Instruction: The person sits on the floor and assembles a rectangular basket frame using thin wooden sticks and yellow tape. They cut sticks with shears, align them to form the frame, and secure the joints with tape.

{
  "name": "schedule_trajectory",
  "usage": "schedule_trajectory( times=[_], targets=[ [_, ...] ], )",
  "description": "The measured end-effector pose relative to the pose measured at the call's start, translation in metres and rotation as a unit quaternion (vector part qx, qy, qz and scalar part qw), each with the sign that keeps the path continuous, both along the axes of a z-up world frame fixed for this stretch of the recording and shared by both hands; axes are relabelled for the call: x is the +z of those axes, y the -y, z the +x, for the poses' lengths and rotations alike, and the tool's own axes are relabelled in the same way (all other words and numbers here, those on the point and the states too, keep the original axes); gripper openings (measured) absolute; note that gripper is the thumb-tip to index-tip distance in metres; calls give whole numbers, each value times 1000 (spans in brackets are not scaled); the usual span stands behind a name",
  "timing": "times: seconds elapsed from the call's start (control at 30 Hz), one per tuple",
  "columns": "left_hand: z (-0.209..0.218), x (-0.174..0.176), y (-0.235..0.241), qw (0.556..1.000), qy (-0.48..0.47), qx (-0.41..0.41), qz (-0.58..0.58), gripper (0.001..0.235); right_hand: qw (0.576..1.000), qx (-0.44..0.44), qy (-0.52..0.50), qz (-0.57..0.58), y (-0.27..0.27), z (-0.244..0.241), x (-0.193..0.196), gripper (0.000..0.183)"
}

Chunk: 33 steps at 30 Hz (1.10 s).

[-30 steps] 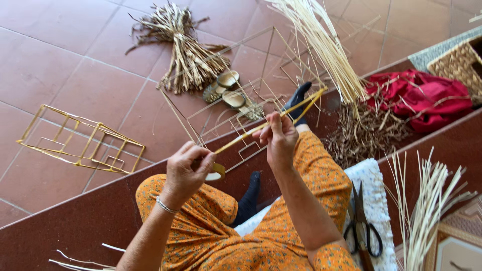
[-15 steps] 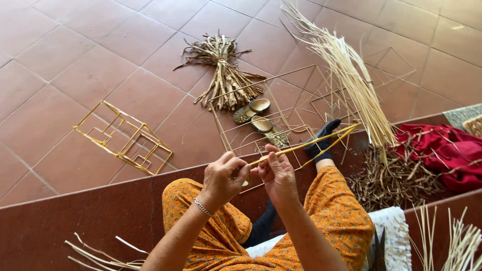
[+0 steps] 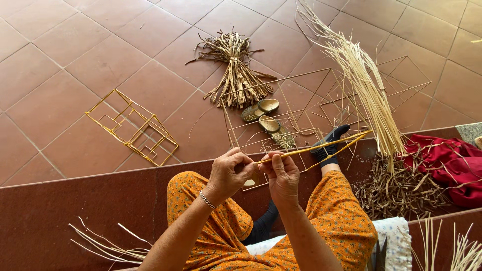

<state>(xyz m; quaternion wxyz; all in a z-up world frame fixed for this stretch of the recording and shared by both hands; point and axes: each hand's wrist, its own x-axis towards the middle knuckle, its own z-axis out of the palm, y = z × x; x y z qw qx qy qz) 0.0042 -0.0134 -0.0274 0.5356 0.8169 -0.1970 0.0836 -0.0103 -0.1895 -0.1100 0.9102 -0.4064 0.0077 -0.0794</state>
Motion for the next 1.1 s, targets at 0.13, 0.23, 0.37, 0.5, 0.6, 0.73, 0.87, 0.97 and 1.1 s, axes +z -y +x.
schedule_trajectory(
  times=[0.13, 0.23, 0.37, 0.5, 0.6, 0.73, 0.87, 0.97, 1.1],
  targets=[
    [-4, 2, 8, 996, 64, 32, 56, 14, 999, 16, -41, 4, -12, -5, 2, 20],
    [-10, 4, 9, 970, 195, 53, 132, 14, 997, -38, -48, -42, -19, -6, -2, 18],
    [-14, 5, 12, 936, 283, 67, 198, 15, 991, -59, -29, -121, -18, -3, -8, 19],
    [-9, 1, 7, 968, 195, 35, 155, 18, 988, -54, -2, -143, -16, -2, -11, 24],
    [-3, -5, -4, 993, 18, 1, 114, 17, 985, -55, 2, -161, -17, -1, -11, 26],
    [9, -15, -13, 994, -70, -85, -6, 16, 978, -54, -29, -200, -19, -5, -6, 29],
    [13, -17, -12, 954, -269, -110, -81, 16, 985, -26, -52, -162, -22, -9, 4, 30],
    [9, -12, -9, 966, -234, -94, -55, 16, 990, 0, -95, -105, -26, -11, 7, 22],
    [-1, -6, -6, 997, 4, -18, 81, 16, 987, 10, -37, -155, -25, -8, 3, 21]
  ],
)
